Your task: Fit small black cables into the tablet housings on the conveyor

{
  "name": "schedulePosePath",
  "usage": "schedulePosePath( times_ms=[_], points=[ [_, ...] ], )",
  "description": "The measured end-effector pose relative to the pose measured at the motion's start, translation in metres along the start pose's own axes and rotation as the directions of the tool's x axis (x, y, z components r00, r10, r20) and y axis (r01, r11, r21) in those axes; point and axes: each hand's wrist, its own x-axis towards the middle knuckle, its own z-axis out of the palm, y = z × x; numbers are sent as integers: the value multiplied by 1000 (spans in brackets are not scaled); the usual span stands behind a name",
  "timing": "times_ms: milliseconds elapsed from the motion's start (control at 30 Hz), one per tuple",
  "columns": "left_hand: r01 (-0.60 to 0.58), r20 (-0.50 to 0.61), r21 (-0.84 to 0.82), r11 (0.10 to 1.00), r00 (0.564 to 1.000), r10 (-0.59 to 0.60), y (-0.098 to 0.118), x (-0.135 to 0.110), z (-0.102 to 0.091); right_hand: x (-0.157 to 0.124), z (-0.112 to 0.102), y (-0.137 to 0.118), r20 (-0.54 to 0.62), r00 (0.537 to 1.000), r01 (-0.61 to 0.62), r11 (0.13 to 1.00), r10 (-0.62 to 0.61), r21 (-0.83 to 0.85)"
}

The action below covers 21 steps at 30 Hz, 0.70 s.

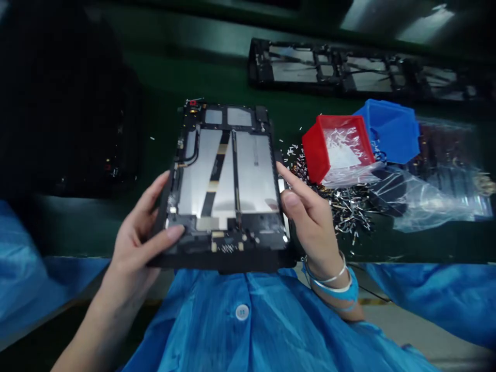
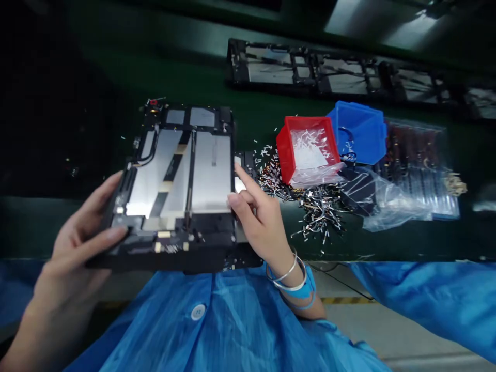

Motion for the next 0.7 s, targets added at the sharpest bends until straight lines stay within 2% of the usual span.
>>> schedulePosePath(
  times_ms=[100, 200, 233, 300, 367, 467, 567, 633, 700],
  points=[
    [-67, -122, -70, 995, 991, 58, 6, 65, 2, 14, -3, 9, -109, 992, 81, 992, -70, 95],
    [-156, -279, -70, 985, 951, 130, 9, 158, 1, 24, -5, 20, -227, 970, 103, 994, -92, 36],
    [-121, -341, -39, 992, 935, 101, 11, 191, 0, 25, -6, 24, -242, 965, 105, 994, -103, -5],
    [-22, -375, 43, 999, 926, 37, 15, 252, -3, 27, -6, 28, -242, 956, 147, 984, -167, -99],
    [25, -388, 90, 996, 921, 12, 20, 300, -6, 27, -5, 30, -223, 934, 235, 951, -278, -200],
    [49, -424, 182, 982, 905, 33, 25, 341, -8, 25, -4, 29, -189, 898, 336, 897, -397, -287],
    [42, -447, 321, 946, 888, 112, 24, 358, -5, 23, -6, 28, -182, 893, 348, 887, -412, -304],
    [9, -425, 426, 905, 885, 191, 21, 367, 6, 22, -8, 26, -183, 889, 354, 884, -419, -304],
    [-67, -341, 518, 853, 898, 277, 15, 379, 27, 21, -11, 25, -183, 883, 366, 879, -432, -307]
  ],
)
